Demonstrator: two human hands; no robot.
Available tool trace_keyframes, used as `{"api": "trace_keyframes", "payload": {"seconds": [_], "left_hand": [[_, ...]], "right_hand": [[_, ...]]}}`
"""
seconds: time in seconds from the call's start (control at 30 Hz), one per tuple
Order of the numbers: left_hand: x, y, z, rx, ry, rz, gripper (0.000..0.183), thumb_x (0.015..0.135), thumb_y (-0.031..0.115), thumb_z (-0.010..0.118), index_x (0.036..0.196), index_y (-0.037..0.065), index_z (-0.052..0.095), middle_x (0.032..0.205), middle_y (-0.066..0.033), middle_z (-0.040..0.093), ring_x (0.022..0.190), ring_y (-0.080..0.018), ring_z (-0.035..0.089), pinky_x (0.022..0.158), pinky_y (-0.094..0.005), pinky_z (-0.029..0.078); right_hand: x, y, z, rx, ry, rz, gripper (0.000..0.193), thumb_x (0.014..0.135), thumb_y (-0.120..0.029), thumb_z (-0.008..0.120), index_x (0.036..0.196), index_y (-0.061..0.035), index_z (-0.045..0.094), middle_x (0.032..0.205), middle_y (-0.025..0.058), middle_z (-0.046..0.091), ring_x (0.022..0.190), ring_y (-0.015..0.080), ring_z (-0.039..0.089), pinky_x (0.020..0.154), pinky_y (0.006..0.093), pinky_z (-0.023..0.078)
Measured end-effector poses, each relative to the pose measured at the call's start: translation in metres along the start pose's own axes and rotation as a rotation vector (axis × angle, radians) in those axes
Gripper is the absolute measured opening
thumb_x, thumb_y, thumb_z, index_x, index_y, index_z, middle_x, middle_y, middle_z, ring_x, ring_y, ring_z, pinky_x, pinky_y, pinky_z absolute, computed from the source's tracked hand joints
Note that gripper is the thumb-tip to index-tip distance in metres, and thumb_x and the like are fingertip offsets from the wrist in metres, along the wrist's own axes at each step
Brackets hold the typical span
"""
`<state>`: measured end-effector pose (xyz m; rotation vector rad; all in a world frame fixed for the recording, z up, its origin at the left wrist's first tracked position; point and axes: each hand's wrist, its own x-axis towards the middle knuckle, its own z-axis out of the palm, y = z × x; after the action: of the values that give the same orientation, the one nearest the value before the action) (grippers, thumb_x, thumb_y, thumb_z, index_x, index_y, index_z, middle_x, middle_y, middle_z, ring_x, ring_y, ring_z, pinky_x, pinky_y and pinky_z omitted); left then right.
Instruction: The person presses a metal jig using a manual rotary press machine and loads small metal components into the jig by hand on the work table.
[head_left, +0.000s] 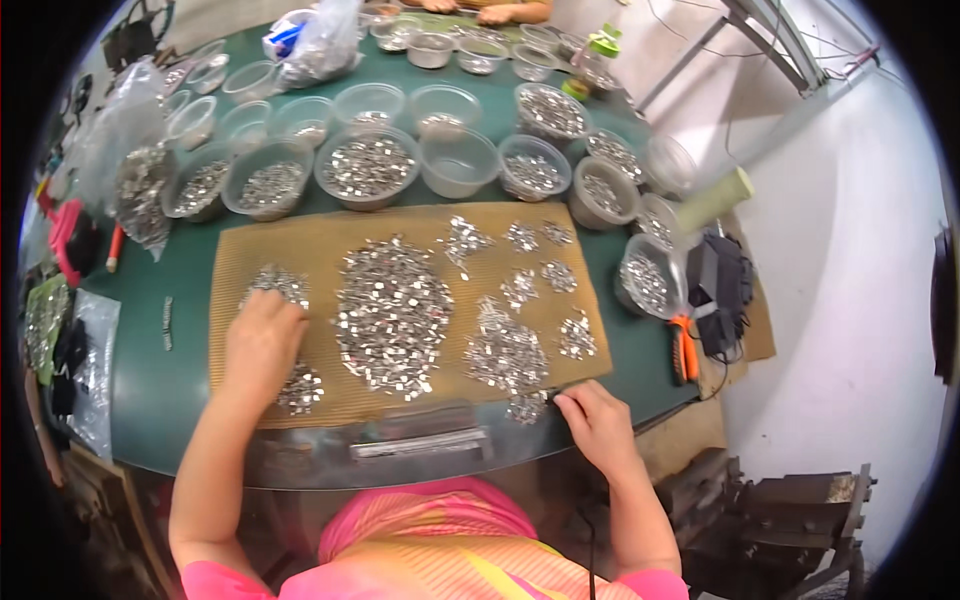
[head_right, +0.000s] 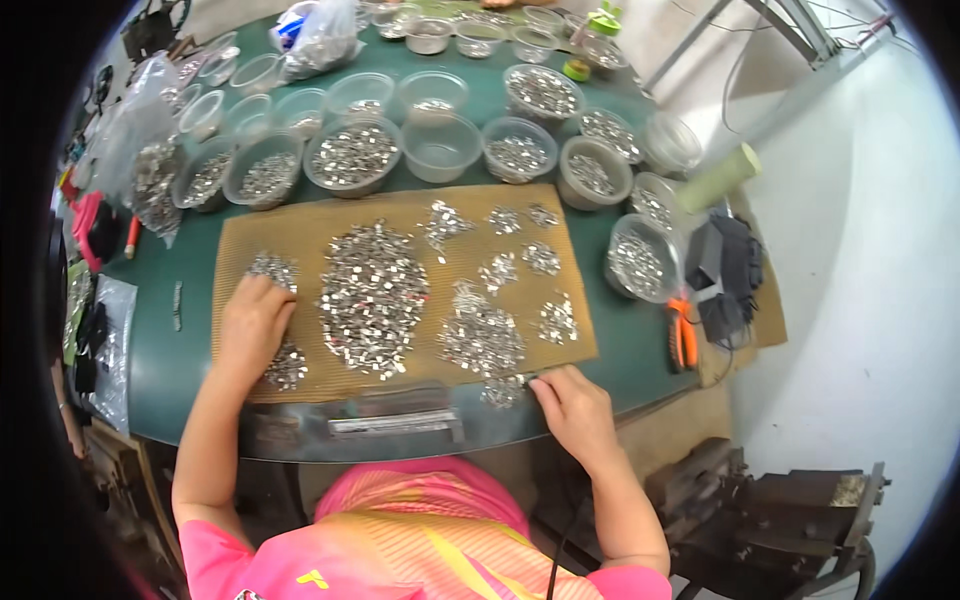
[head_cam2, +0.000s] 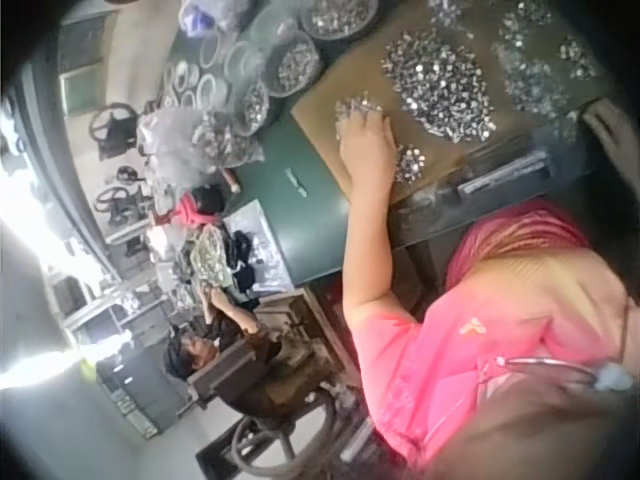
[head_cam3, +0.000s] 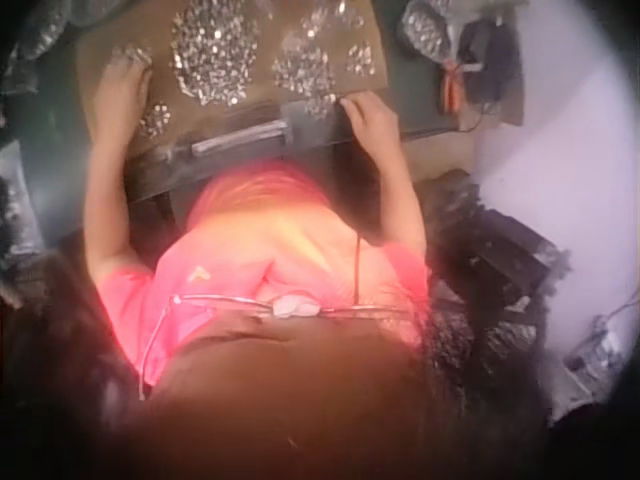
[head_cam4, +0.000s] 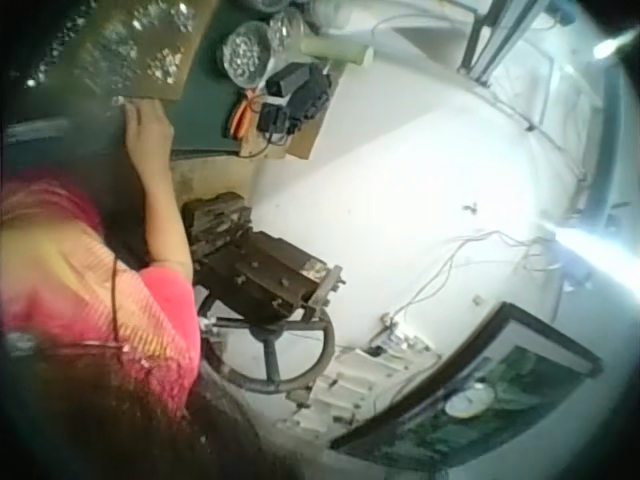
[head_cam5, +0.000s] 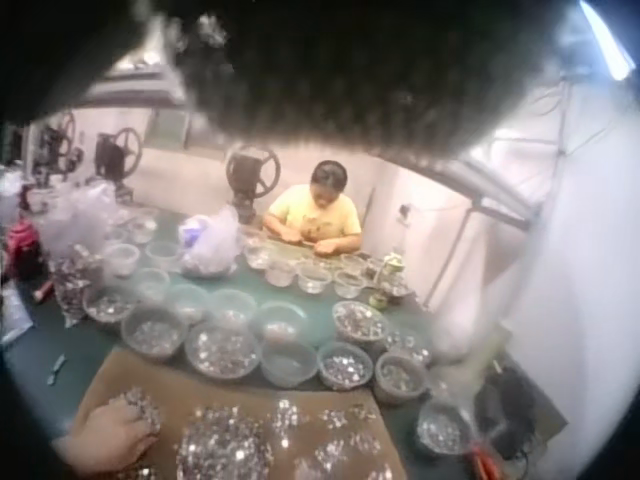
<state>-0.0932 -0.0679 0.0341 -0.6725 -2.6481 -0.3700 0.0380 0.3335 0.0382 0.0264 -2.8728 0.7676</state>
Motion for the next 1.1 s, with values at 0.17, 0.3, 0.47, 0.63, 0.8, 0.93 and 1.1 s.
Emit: {"api": "trace_keyframes", "payload": {"seconds": [0.17,0.3,0.47,0.63,0.8,0.93,1.1], "left_hand": [[0.008,0.006,0.005,0.004,-0.016,0.007,0.008,0.081,0.003,0.072,0.085,0.004,0.065,0.086,-0.0107,0.057,0.089,-0.0313,0.058,0.077,-0.0421,0.051],[0.007,0.009,0.002,-0.015,0.002,0.008,0.009,0.081,0.001,0.070,0.086,0.003,0.063,0.086,-0.0113,0.057,0.088,-0.0319,0.058,0.076,-0.0430,0.050],[-0.007,0.014,-0.007,-0.271,0.046,-0.149,0.011,0.086,-0.002,0.068,0.094,0.002,0.059,0.087,-0.0141,0.062,0.080,-0.0333,0.061,0.072,-0.0417,0.050],[-0.025,0.028,-0.017,-0.591,0.014,-0.365,0.009,0.094,0.001,0.065,0.102,0.000,0.069,0.089,-0.0089,0.067,0.078,-0.0195,0.066,0.069,-0.0299,0.050],[-0.052,0.037,-0.014,-0.933,-0.045,-0.568,0.011,0.096,0.002,0.066,0.105,0.001,0.071,0.095,-0.0054,0.070,0.081,-0.0112,0.068,0.073,-0.0246,0.053],[-0.064,0.048,-0.011,-1.083,-0.083,-0.614,0.017,0.095,0.001,0.068,0.111,0.000,0.071,0.103,-0.0058,0.071,0.089,-0.0109,0.070,0.078,-0.0244,0.055],[-0.063,0.060,-0.015,-0.862,-0.018,-0.335,0.015,0.088,-0.001,0.073,0.103,0.002,0.070,0.097,-0.0090,0.068,0.089,-0.0195,0.065,0.075,-0.0302,0.052]], "right_hand": [[-0.005,0.003,-0.002,0.032,0.008,-0.127,0.010,0.087,-0.007,0.075,0.097,-0.0046,0.072,0.087,0.0089,0.067,0.077,0.0293,0.067,0.069,0.0369,0.054],[-0.011,0.000,0.001,-0.122,0.032,-0.223,0.016,0.084,-0.007,0.077,0.098,-0.0067,0.072,0.089,0.0067,0.065,0.078,0.0265,0.066,0.069,0.0362,0.054],[-0.014,-0.011,-0.001,-0.245,0.021,-0.277,0.016,0.081,-0.005,0.077,0.095,-0.0064,0.068,0.087,0.0063,0.063,0.078,0.0260,0.064,0.066,0.0377,0.052],[-0.009,-0.025,-0.005,-0.222,-0.058,-0.264,0.014,0.082,-0.003,0.075,0.091,-0.0072,0.065,0.083,0.0070,0.064,0.077,0.0273,0.064,0.067,0.0402,0.051],[-0.002,-0.048,0.007,0.131,-0.092,-0.423,0.016,0.087,-0.006,0.073,0.100,-0.0065,0.064,0.093,0.0092,0.070,0.085,0.0296,0.068,0.090,0.0450,0.053],[0.004,-0.068,0.022,0.261,-0.188,-0.446,0.016,0.087,-0.003,0.073,0.101,-0.0065,0.065,0.104,0.0078,0.073,0.102,0.0288,0.069,0.101,0.0474,0.049],[0.002,-0.071,0.040,0.359,-0.221,-0.466,0.013,0.088,-0.005,0.072,0.100,-0.0048,0.065,0.113,0.0093,0.071,0.112,0.0320,0.065,0.101,0.0457,0.048]]}}
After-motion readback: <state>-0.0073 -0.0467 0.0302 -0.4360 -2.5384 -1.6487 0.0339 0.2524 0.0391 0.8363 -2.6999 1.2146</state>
